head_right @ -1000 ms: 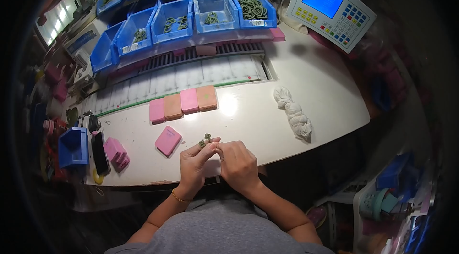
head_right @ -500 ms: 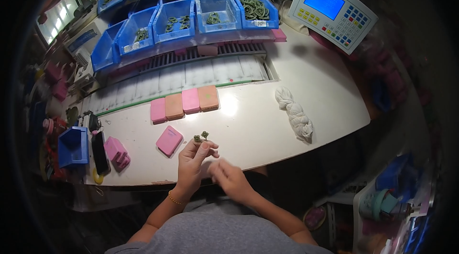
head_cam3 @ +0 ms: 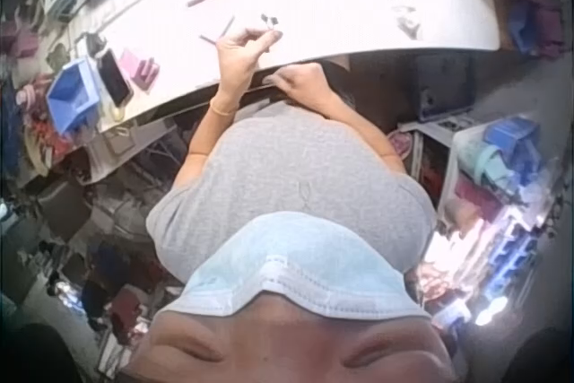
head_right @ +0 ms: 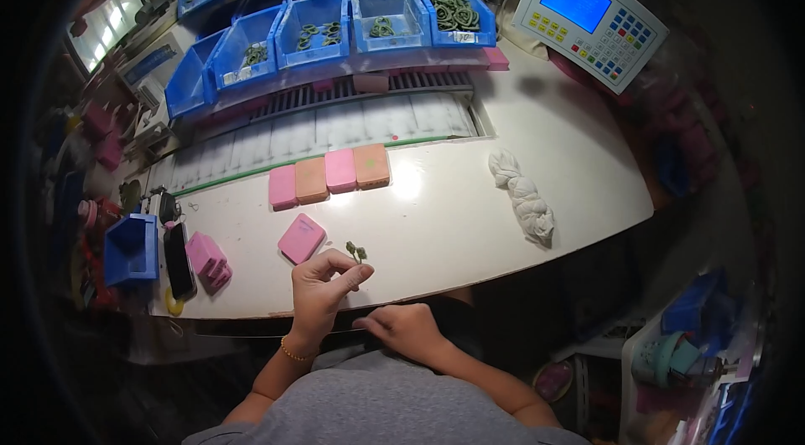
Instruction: The person is assembling small green and blue floral components into a pink mold/base.
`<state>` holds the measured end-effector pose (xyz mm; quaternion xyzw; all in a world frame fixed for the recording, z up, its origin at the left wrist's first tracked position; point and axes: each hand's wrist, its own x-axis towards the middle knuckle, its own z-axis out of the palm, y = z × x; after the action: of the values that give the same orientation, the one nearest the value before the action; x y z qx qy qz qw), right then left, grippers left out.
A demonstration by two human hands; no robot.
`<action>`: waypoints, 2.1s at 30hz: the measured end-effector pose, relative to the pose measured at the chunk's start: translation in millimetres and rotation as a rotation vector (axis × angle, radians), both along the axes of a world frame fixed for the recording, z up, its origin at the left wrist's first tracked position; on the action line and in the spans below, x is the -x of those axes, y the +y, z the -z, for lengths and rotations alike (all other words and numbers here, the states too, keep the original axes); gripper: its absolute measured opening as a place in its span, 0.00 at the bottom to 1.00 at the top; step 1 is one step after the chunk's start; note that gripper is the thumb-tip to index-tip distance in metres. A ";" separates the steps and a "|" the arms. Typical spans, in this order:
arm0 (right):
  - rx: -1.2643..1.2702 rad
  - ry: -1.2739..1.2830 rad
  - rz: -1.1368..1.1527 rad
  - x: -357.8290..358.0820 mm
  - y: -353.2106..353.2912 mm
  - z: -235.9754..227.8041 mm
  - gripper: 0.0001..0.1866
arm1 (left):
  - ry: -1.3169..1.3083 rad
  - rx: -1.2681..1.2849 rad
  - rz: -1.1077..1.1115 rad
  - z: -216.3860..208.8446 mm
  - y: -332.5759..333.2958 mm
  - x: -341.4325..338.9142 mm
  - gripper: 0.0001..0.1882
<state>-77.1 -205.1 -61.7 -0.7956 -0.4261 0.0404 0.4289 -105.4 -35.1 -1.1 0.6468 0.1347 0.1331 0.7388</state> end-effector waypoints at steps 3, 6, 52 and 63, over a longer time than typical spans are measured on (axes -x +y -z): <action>-0.263 0.334 0.218 -16.5 -6.1 -40.4 0.06 | -0.005 -0.221 -0.003 -7.2 1.8 3.5 0.07; -0.361 0.269 0.244 -39.2 -1.7 -69.3 0.06 | -0.019 -0.319 0.032 -13.2 0.8 4.7 0.08; -0.318 0.130 -0.020 -56.6 7.8 -83.3 0.13 | 0.044 -0.016 0.135 -12.9 1.3 12.0 0.14; -0.361 0.111 -0.006 -52.3 5.2 -83.4 0.11 | -0.038 0.244 0.092 -10.4 5.6 13.2 0.13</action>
<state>-24.8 -200.0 21.6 -0.7009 -0.4045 0.0082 0.5874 -118.6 -29.5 9.3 0.5548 0.1059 0.0940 0.8198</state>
